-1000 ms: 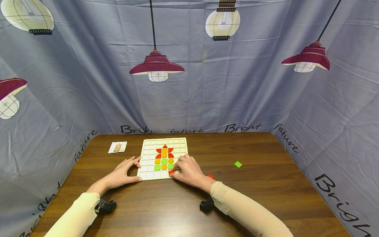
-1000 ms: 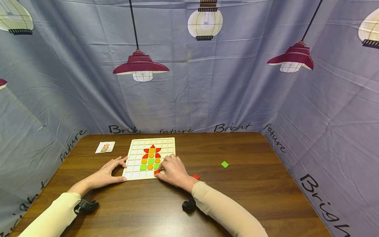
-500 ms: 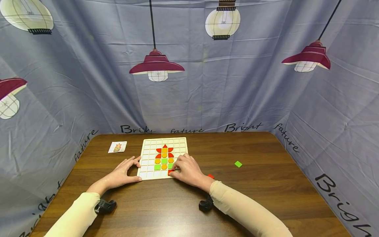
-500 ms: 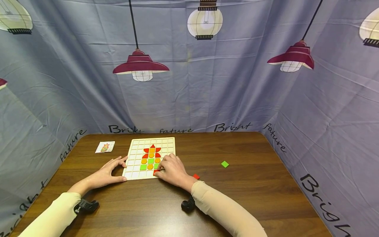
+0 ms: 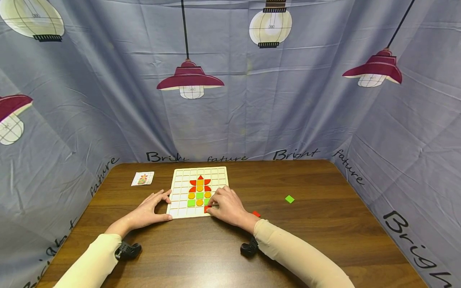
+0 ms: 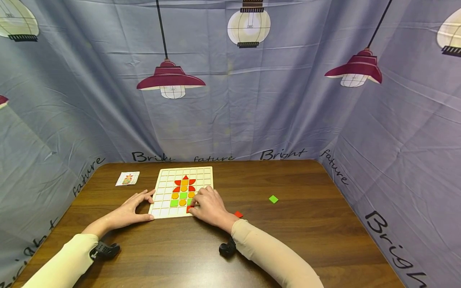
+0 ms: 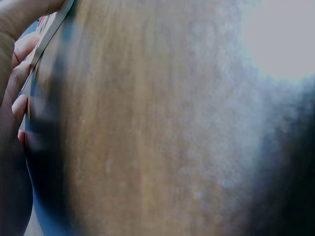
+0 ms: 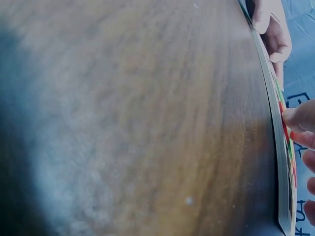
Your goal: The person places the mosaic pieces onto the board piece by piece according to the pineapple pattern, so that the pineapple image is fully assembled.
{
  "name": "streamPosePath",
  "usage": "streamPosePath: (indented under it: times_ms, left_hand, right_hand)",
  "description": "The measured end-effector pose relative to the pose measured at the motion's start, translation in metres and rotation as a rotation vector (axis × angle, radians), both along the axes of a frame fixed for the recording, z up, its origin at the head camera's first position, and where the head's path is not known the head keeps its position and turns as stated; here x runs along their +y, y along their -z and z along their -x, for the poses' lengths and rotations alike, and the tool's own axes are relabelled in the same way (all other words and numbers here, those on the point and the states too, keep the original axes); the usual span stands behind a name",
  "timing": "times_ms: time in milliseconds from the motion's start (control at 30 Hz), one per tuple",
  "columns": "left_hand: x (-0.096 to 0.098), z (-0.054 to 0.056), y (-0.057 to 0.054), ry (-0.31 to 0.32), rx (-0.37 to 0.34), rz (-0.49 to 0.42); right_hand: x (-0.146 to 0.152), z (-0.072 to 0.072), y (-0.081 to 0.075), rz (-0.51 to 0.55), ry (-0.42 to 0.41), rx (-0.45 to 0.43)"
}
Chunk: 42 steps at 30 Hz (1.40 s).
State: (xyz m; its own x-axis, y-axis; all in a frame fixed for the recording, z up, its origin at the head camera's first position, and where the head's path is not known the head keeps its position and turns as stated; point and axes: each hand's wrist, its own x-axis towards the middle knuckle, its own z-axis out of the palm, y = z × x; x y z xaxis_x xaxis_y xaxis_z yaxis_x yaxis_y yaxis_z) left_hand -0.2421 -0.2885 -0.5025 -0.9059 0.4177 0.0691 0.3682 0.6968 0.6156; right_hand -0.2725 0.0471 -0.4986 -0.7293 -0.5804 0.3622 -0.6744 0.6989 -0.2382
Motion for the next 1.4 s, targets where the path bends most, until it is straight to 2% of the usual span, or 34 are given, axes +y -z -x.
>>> streamPosePath:
  times_ms: [167, 333, 500, 633, 800, 1033, 1200, 1400]
  left_hand:
    - [0.000, 0.000, 0.000, 0.004, 0.014, 0.000]
    - [0.000, -0.001, 0.000, 0.007, 0.017, -0.005]
    - [0.001, -0.001, -0.001, 0.008, 0.015, -0.002]
    - [0.000, -0.001, 0.000, 0.007, 0.008, -0.003]
    - [0.000, -0.001, 0.000, 0.004, -0.007, -0.002]
    - [0.000, -0.002, -0.002, 0.005, -0.018, -0.016]
    - [0.000, -0.003, -0.002, 0.008, -0.026, -0.014]
    - [0.000, -0.002, -0.001, 0.010, -0.020, -0.017]
  right_hand:
    - [0.007, 0.001, -0.006, 0.009, 0.001, -0.015]
    - [0.035, 0.008, -0.016, 0.044, 0.039, -0.017]
    - [0.081, 0.017, -0.020, 0.083, 0.130, -0.055]
    - [0.125, 0.019, -0.019, 0.085, 0.212, -0.054]
    - [0.180, 0.017, -0.014, 0.079, 0.275, -0.040]
    - [0.243, 0.011, -0.005, 0.046, 0.357, -0.095]
    - [0.265, 0.005, -0.001, 0.038, 0.408, -0.131]
    - [0.271, 0.002, 0.003, 0.054, 0.422, -0.141]
